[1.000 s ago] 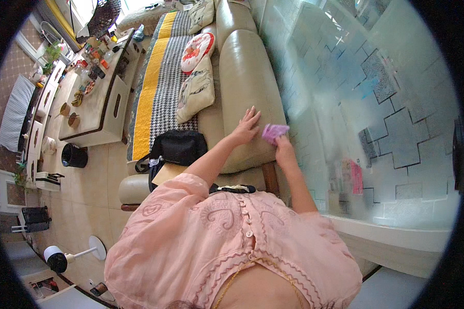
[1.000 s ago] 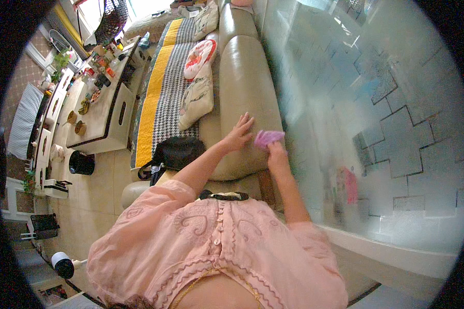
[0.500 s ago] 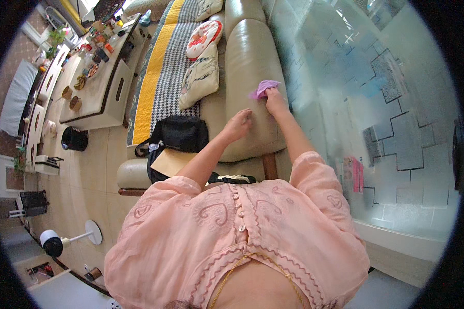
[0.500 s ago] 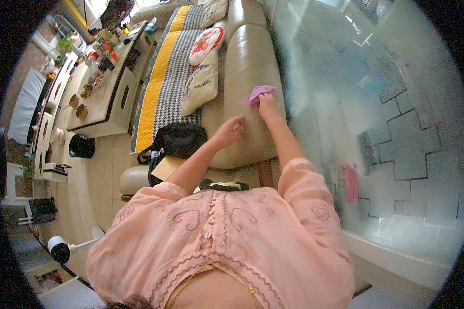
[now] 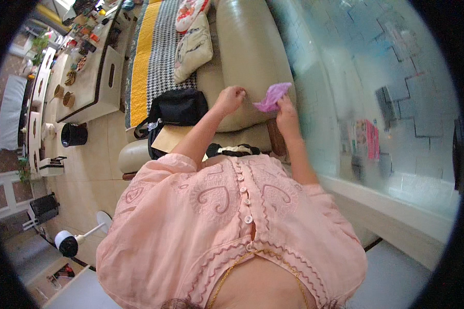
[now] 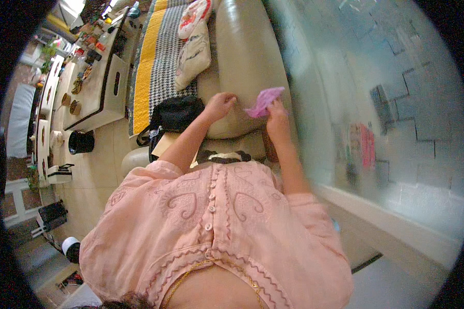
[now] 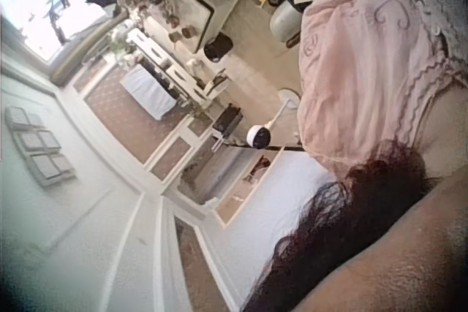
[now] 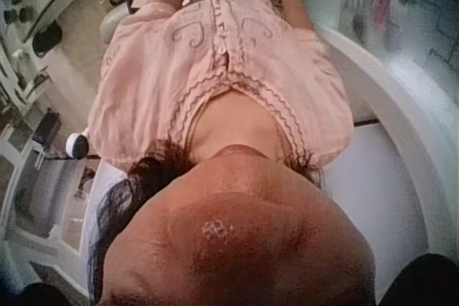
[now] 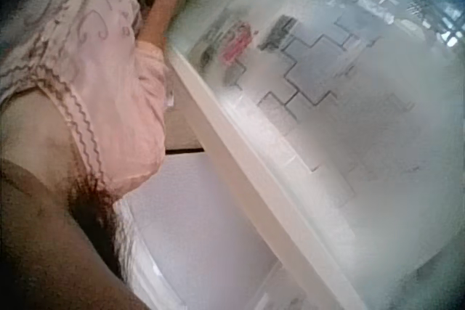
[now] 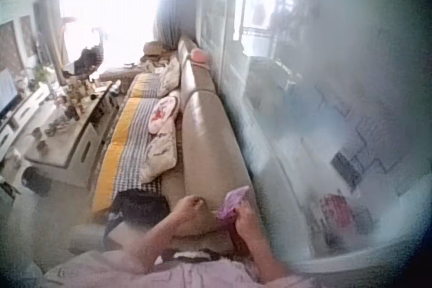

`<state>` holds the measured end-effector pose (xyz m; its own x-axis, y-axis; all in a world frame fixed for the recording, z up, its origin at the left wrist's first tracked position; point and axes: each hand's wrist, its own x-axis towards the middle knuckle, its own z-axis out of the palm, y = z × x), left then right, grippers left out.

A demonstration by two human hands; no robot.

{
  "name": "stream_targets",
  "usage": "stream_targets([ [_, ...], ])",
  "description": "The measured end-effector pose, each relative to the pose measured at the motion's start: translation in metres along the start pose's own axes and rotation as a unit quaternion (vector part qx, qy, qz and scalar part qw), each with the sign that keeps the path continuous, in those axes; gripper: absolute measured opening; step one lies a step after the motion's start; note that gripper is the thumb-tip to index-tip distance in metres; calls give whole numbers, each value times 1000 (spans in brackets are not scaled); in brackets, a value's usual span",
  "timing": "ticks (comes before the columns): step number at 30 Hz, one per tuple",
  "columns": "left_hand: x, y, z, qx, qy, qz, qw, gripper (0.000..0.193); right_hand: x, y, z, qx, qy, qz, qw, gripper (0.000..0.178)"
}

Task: The person wipes the armrest and side of a beige sofa with a pink cloth. They then move to a glass partition and a sliding glass door, wiping the surfaces with the same cloth.

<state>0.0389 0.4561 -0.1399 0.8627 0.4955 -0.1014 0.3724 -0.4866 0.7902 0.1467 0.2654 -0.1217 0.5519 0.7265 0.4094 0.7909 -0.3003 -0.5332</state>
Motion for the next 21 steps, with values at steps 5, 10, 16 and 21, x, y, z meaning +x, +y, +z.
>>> stream_targets([
  [5, -3, -7, 9, -59, 17, 3, 998, 33, 39, 40, 17, -13, -14, 50, 999, 33],
  [10, -25, -5, 8, -120, -20, -12, 992, 35, 66, 83, 25, -68, 9, 58, 996, 32],
  [16, -45, -10, -5, -94, -23, -2, 995, 34, 31, 60, 12, -46, 24, 91, 994, 31],
  [21, -52, -13, 4, -96, -35, -8, 995, 34, -40, 27, 2, 10, 61, 78, 995, 32],
])
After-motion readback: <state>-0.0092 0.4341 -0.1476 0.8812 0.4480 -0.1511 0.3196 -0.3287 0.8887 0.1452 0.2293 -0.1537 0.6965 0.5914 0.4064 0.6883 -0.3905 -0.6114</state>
